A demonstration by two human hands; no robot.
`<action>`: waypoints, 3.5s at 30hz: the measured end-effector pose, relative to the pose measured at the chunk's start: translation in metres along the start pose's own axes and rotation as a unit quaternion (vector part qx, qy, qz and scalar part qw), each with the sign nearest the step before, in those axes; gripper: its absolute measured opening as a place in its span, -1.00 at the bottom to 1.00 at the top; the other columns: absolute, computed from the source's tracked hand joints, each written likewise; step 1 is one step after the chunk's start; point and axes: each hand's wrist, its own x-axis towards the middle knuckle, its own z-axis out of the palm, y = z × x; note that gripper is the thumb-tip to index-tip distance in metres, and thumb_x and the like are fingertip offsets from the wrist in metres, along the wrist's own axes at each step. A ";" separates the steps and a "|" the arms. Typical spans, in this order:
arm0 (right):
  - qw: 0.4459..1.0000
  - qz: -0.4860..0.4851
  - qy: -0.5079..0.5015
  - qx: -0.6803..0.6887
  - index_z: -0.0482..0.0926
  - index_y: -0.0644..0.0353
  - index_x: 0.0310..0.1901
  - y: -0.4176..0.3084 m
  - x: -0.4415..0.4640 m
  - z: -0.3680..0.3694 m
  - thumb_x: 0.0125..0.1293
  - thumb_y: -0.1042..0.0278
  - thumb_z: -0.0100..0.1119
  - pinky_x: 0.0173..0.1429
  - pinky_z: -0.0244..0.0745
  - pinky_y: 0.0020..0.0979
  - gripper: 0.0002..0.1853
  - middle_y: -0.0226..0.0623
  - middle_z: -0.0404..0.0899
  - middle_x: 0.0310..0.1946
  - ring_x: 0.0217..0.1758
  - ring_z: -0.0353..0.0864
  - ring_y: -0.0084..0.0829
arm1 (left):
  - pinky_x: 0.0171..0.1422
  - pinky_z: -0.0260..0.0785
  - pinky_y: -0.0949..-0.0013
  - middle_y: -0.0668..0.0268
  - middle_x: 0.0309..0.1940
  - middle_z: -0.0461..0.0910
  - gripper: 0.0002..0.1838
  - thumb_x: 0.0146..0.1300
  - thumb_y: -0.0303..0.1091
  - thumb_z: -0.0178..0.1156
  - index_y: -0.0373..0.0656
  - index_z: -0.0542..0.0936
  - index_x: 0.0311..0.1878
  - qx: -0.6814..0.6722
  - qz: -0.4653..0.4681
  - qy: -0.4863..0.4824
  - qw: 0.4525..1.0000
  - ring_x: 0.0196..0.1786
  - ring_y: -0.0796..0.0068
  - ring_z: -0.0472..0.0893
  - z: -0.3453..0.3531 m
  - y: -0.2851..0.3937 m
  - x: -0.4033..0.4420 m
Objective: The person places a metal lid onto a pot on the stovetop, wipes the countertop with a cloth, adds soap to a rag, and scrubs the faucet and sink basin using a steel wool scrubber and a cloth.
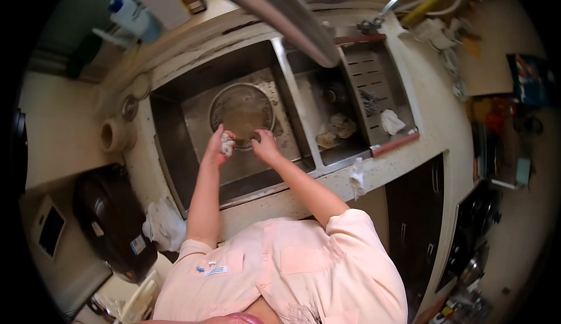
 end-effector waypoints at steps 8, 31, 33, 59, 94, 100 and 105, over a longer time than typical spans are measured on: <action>0.992 -0.097 0.032 0.076 0.38 0.24 0.05 -0.043 -0.038 -0.039 0.08 0.36 0.11 -0.12 0.40 -0.39 -0.55 -0.12 0.37 -0.12 -0.21 0.43 -0.32 | 0.03 0.36 0.11 0.12 0.13 0.32 -0.66 0.31 -0.28 -0.17 -0.14 0.30 0.11 -0.152 0.026 -0.156 0.976 0.05 0.22 0.43 0.037 -0.005 -0.033; 0.890 0.044 0.012 0.454 0.46 0.08 -0.07 -0.064 -0.015 -0.073 0.28 0.42 -0.03 -0.28 0.36 -0.64 -0.80 -0.52 0.50 -0.28 -0.27 0.44 -0.69 | -0.34 0.34 0.57 0.43 -0.40 0.50 -0.88 0.18 -0.38 0.09 -0.14 0.46 -0.21 -0.144 0.154 -0.072 0.975 -0.34 0.61 0.50 0.043 0.019 -0.095; 0.891 0.049 0.019 0.452 0.48 0.10 -0.12 -0.069 -0.016 -0.074 0.26 0.44 -0.01 -0.26 0.35 -0.66 -0.83 -0.54 0.52 -0.31 -0.30 0.44 -0.73 | -0.27 0.36 0.51 0.41 -0.36 0.50 -0.88 0.18 -0.40 0.08 -0.13 0.44 -0.22 -0.106 0.224 -0.025 0.968 -0.31 0.58 0.49 0.055 0.023 -0.101; 0.778 0.165 -0.173 0.581 0.28 0.10 0.05 -0.108 -0.032 -0.074 0.28 0.24 -0.14 -0.03 0.40 -0.32 -0.68 -0.30 0.46 -0.11 -0.11 0.50 -0.41 | 0.22 0.26 0.27 0.18 0.02 0.42 -0.37 -0.16 -0.60 0.05 -0.27 0.29 0.14 -0.146 0.110 -0.271 0.945 0.10 0.30 0.43 0.047 0.028 -0.124; 0.941 -0.052 -0.278 0.184 0.38 0.25 0.05 -0.119 -0.014 -0.077 -0.01 0.46 0.29 -0.07 0.34 -0.56 -0.48 -0.35 0.46 -0.15 -0.19 0.44 -0.58 | -0.05 0.35 0.47 0.31 -0.11 0.48 -0.57 0.09 -0.38 0.18 -0.25 0.40 0.05 0.071 0.137 -0.162 0.975 -0.12 0.56 0.49 0.038 0.020 -0.107; 0.947 -0.014 -0.255 0.197 0.49 0.27 -0.06 -0.133 -0.006 -0.050 0.15 0.27 0.17 -0.24 0.35 -0.59 -0.65 -0.44 0.53 -0.33 -0.31 0.44 -0.67 | -0.03 0.39 0.37 0.22 -0.06 0.46 -0.64 0.14 -0.37 0.13 -0.22 0.37 0.00 -0.110 0.200 -0.165 0.960 -0.07 0.42 0.50 0.037 0.038 -0.108; 0.964 -0.090 -0.246 -0.045 0.46 0.26 -0.01 -0.144 0.019 -0.041 0.15 0.18 0.16 -0.15 0.41 -0.47 -0.57 -0.23 0.58 -0.26 -0.24 0.53 -0.50 | -0.07 0.42 0.31 0.22 -0.16 0.52 -0.74 0.22 -0.32 0.05 -0.20 0.43 -0.06 -0.149 0.147 0.009 0.978 -0.13 0.37 0.54 -0.010 0.021 -0.065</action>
